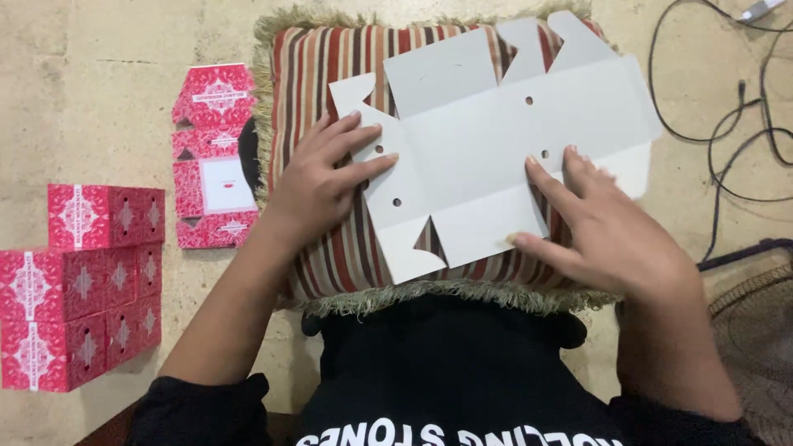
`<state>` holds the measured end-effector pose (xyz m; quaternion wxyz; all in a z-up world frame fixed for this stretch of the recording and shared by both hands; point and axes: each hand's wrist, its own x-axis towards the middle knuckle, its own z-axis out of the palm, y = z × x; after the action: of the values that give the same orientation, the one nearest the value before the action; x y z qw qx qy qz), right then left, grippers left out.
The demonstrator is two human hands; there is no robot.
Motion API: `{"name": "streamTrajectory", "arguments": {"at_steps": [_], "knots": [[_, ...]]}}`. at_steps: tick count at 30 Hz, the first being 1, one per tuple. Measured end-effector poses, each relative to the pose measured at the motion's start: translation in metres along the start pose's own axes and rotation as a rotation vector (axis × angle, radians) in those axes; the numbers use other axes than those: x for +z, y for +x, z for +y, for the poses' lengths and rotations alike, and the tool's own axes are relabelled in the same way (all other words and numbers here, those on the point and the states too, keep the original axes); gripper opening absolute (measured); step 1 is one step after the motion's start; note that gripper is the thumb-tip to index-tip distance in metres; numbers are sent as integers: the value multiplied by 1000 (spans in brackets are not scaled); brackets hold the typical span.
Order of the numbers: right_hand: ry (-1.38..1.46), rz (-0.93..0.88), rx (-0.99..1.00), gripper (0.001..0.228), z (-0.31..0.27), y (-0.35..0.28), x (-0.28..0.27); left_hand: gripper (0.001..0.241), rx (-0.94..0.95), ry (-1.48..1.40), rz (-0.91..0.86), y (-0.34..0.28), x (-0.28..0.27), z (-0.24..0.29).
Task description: Folding flat cardboard templates into three-dimensional boxes by hand.
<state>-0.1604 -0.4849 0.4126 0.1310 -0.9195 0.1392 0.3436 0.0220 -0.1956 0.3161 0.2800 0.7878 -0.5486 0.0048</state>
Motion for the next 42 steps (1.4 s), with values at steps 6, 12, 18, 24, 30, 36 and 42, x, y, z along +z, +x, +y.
{"name": "streamTrajectory", "arguments": {"at_steps": [6,12,18,24,30,36,42], "knots": [[-7,-105,1,71,2,7,-21,51,-185,-146,-248,11,-23,17],[-70,-279,25,47,5,27,-69,106,-546,-18,-460,34,-21,70],[68,148,-292,44,58,83,-57,113,-491,82,-492,29,-14,55],[38,637,-768,84,69,97,13,105,-440,-33,-393,10,-20,37],[34,514,-681,84,54,86,31,95,-619,-52,-168,-15,-9,30],[83,482,-587,74,37,77,31,71,-393,-357,55,-37,-22,33],[150,487,-522,75,19,68,30,92,-182,-711,290,-51,-11,35]]}}
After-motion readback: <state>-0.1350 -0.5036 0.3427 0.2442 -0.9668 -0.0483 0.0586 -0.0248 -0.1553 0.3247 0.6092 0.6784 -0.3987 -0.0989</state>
